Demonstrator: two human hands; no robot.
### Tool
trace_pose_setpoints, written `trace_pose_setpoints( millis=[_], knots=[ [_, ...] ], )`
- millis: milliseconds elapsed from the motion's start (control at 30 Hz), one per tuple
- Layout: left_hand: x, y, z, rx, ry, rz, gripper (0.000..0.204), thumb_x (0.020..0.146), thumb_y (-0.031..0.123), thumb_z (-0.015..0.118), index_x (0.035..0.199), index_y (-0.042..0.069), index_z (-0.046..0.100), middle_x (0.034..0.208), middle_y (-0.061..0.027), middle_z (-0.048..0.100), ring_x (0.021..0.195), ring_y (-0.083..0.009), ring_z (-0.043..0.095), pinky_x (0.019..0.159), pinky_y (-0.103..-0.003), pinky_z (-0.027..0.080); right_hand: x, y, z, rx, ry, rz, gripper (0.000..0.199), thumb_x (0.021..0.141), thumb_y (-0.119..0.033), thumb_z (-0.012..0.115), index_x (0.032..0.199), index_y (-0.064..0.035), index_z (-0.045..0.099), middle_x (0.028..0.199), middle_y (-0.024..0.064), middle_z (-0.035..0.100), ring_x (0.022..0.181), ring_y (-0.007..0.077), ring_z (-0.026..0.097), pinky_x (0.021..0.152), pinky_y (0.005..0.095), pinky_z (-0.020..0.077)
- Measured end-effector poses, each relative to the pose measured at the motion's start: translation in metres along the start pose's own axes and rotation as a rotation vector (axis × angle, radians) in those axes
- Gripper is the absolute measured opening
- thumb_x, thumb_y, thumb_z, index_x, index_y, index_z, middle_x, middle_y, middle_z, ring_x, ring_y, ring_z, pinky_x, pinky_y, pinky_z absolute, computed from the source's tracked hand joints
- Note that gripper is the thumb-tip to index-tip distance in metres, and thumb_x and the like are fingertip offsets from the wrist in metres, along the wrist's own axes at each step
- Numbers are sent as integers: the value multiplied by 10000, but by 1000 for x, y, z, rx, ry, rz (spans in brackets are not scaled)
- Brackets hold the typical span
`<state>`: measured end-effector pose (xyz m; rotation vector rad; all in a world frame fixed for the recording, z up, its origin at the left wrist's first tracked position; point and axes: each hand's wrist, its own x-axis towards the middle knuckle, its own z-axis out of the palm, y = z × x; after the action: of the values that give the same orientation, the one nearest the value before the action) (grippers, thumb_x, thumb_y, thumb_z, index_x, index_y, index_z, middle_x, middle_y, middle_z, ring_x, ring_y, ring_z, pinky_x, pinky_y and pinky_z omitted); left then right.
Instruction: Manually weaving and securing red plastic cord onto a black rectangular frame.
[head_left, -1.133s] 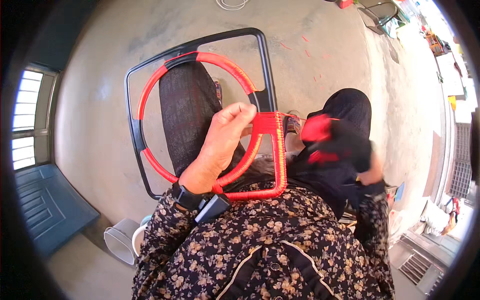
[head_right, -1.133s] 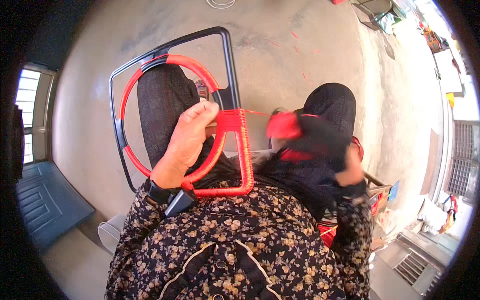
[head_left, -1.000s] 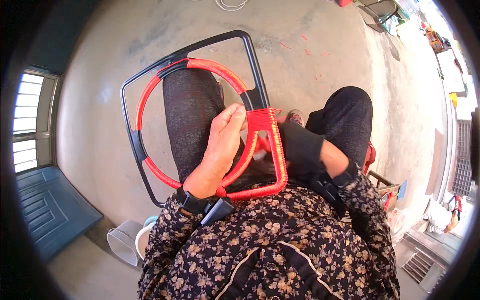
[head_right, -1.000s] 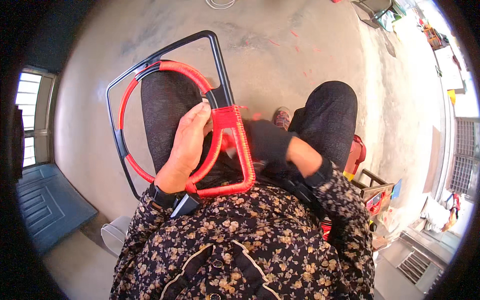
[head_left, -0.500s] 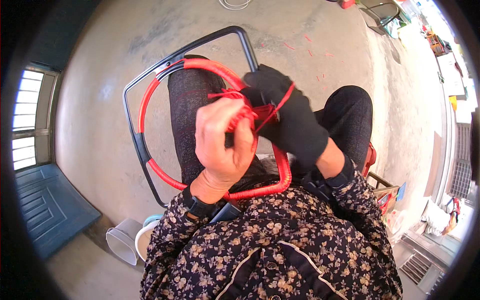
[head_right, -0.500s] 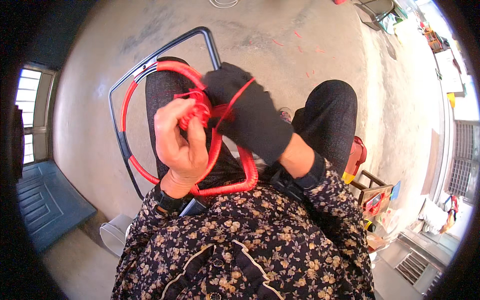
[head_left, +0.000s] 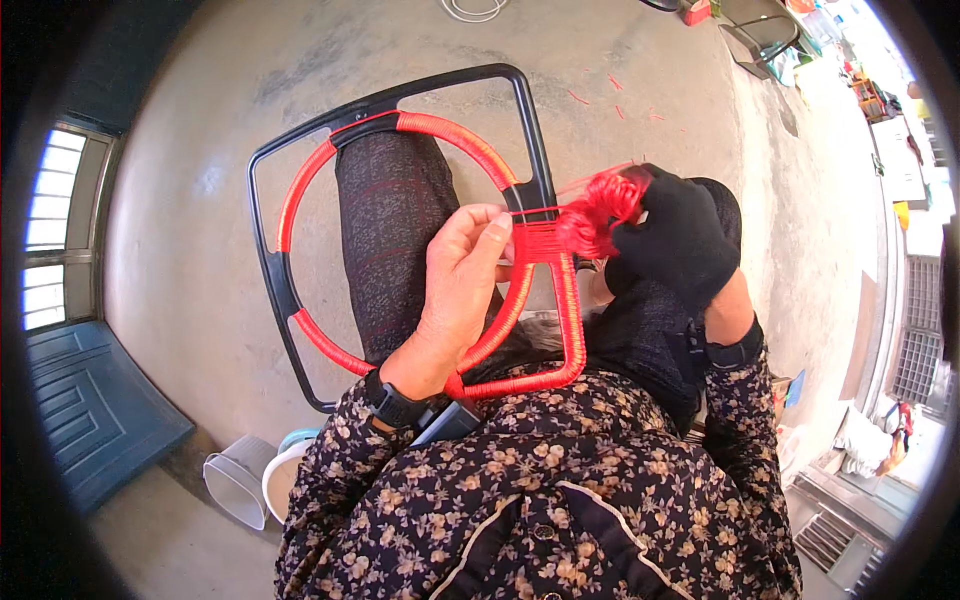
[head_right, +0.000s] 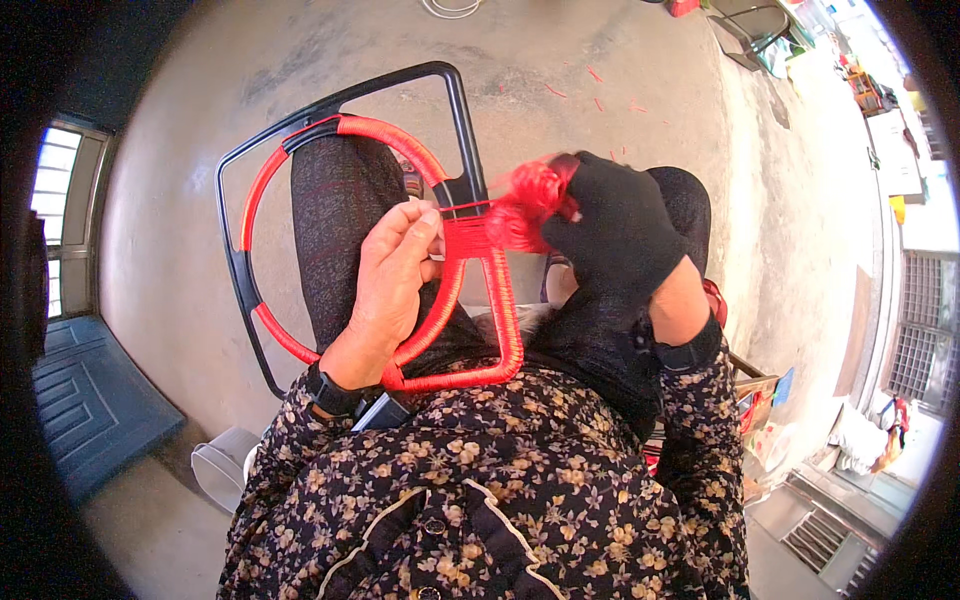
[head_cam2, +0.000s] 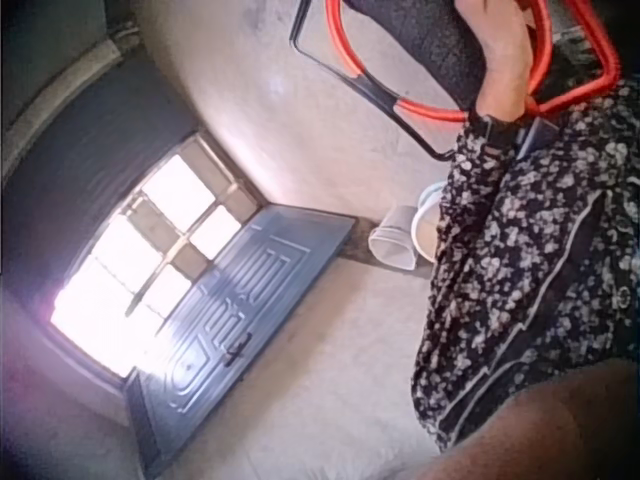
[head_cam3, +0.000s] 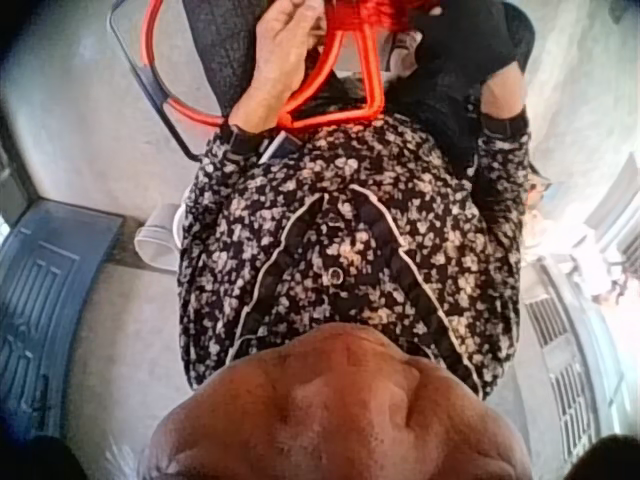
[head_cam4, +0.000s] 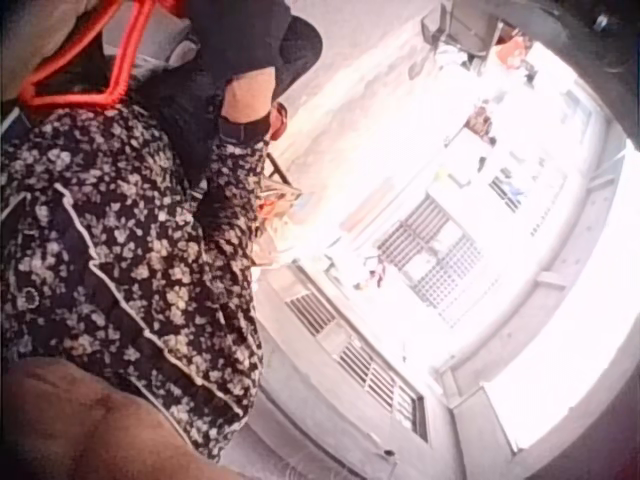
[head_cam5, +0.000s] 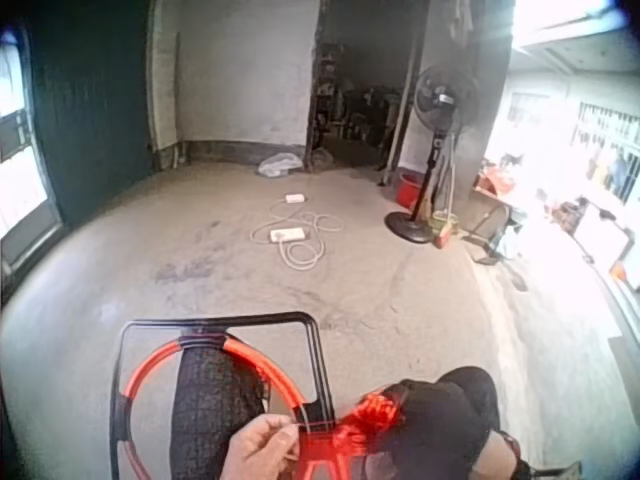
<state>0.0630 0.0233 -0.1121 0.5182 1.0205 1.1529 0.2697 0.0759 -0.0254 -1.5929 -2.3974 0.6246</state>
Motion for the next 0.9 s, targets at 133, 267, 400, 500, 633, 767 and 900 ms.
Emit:
trace_pose_setpoints(
  millis=[133, 267, 400, 500, 633, 767, 900],
  knots=[
    [3, -5, 0, -50, -87, -85, 123, 960, 200, 521, 965, 87, 567, 846, 10, 606, 735, -72, 583, 624, -235, 517, -19, 44, -1, -36, -5, 127, 328, 688, -184, 662, 989, -64, 615, 790, 165, 635, 759, 323, 636, 681, 375, 494],
    [1, -4, 2, -76, -88, -92, 132, 953, 210, 536, 931, 85, 573, 820, -10, 627, 659, -98, 600, 576, -245, 520, -22, 69, 6, -88, 79, 224, 333, 698, -162, 650, 1003, -38, 604, 799, 186, 631, 769, 333, 638, 682, 369, 492],
    [0, 1, 3, -180, -59, -97, 136, 947, 213, 547, 921, 82, 576, 802, -34, 647, 592, -122, 610, 536, -260, 523, -30, 108, 0, -5, 275, 371, 308, 727, -115, 624, 1010, 3, 594, 863, 152, 666, 796, 278, 656, 737, 352, 505],
    [2, 0, 3, -197, -75, -87, 141, 944, 216, 552, 930, 78, 578, 817, -39, 656, 601, -125, 616, 540, -259, 524, -49, 166, -15, 1324, 379, 328, 411, 763, -54, 540, 1154, 64, 500, 1110, 196, 603, 1039, 297, 592, 937, 408, 460],
    [1, 2, 3, -203, -50, -92, 145, 943, 215, 553, 947, 73, 583, 819, -43, 659, 595, -127, 617, 537, -259, 525, -47, 133, -19, 1544, 631, 438, 446, 808, -88, 527, 1222, 69, 476, 1026, 162, 623, 952, 261, 609, 880, 383, 479],
    [0, 1, 2, -199, -42, -107, 150, 943, 216, 553, 954, 70, 585, 820, -46, 660, 597, -127, 618, 536, -261, 526, -31, 107, -6, 377, 109, 191, 319, 833, -168, 583, 1099, 7, 556, 957, 132, 652, 896, 236, 639, 774, 356, 496],
    [1, 1, 3, -198, -44, -105, 155, 946, 219, 549, 957, 67, 583, 823, -50, 661, 602, -128, 618, 539, -263, 528, 2, 45, 48, 1221, -251, 333, 277, 883, -254, 604, 1045, -29, 619, 838, 41, 655, 721, 99, 606, 642, 267, 469]
  ],
)
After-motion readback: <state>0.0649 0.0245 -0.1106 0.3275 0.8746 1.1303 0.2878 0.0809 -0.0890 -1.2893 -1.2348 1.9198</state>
